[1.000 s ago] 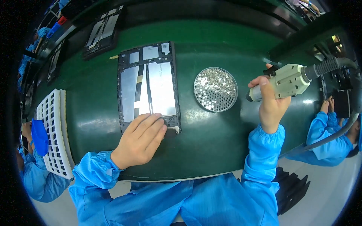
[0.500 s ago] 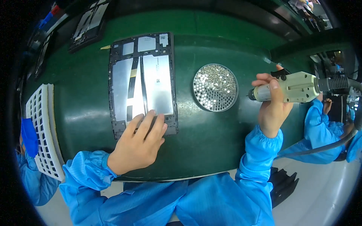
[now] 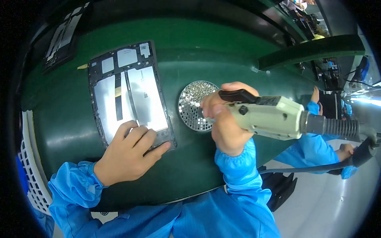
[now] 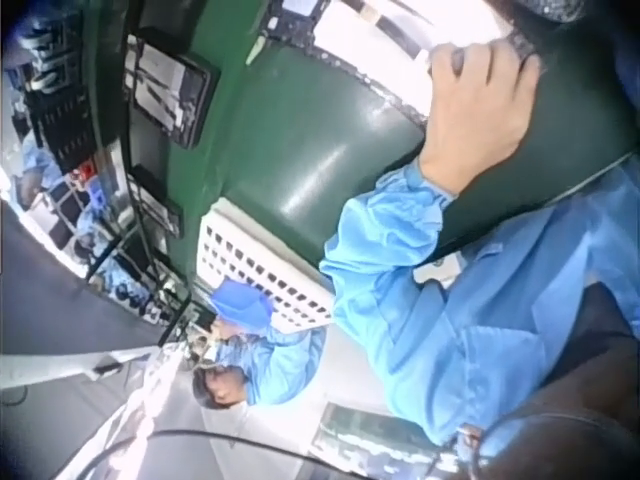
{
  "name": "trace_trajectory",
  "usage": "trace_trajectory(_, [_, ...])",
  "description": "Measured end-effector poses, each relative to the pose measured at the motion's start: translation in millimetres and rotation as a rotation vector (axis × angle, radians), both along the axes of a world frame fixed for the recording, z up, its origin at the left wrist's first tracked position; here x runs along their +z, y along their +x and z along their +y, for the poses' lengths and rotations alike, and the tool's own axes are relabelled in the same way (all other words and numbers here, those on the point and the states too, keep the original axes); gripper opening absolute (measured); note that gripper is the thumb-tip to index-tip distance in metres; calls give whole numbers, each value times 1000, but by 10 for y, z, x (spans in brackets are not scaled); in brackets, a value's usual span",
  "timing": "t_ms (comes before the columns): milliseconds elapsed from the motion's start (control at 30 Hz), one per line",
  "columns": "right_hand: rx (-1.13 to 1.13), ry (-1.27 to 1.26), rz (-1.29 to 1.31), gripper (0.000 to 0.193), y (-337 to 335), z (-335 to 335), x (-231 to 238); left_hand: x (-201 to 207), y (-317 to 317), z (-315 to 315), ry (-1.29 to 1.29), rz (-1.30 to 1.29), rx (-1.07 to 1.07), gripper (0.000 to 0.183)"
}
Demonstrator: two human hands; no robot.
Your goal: The person assembles internal components into a tablet frame by securing them with screws using an electric screwdriver.
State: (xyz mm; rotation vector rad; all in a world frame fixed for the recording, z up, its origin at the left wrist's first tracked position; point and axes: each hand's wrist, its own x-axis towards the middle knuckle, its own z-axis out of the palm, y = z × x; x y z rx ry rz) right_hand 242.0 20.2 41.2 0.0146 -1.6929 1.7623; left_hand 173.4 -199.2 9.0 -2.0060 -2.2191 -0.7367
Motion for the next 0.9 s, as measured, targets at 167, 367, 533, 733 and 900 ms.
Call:
trace_trajectory(167, [41, -57, -48, 37, -91, -67, -50, 20, -41, 6, 26, -68, 10, 28])
trace_trajectory(367, [71, -62, -61, 36, -132, -47, -73, 11, -76, 8, 29, -120, 8, 27])
trace_trajectory(533, [57, -33, -77, 36, -141, -55, -110, -31, -81, 15, 58, -145, 29, 25])
trace_trajectory(733, [71, -39, -71, 33, -149, -65, -119, -38, -75, 0, 68, -128, 40, 24])
trace_trajectory(900, [71, -15, -94, 35, -110, -59, -94, -7, -58, 16, 56, -145, 31, 21])
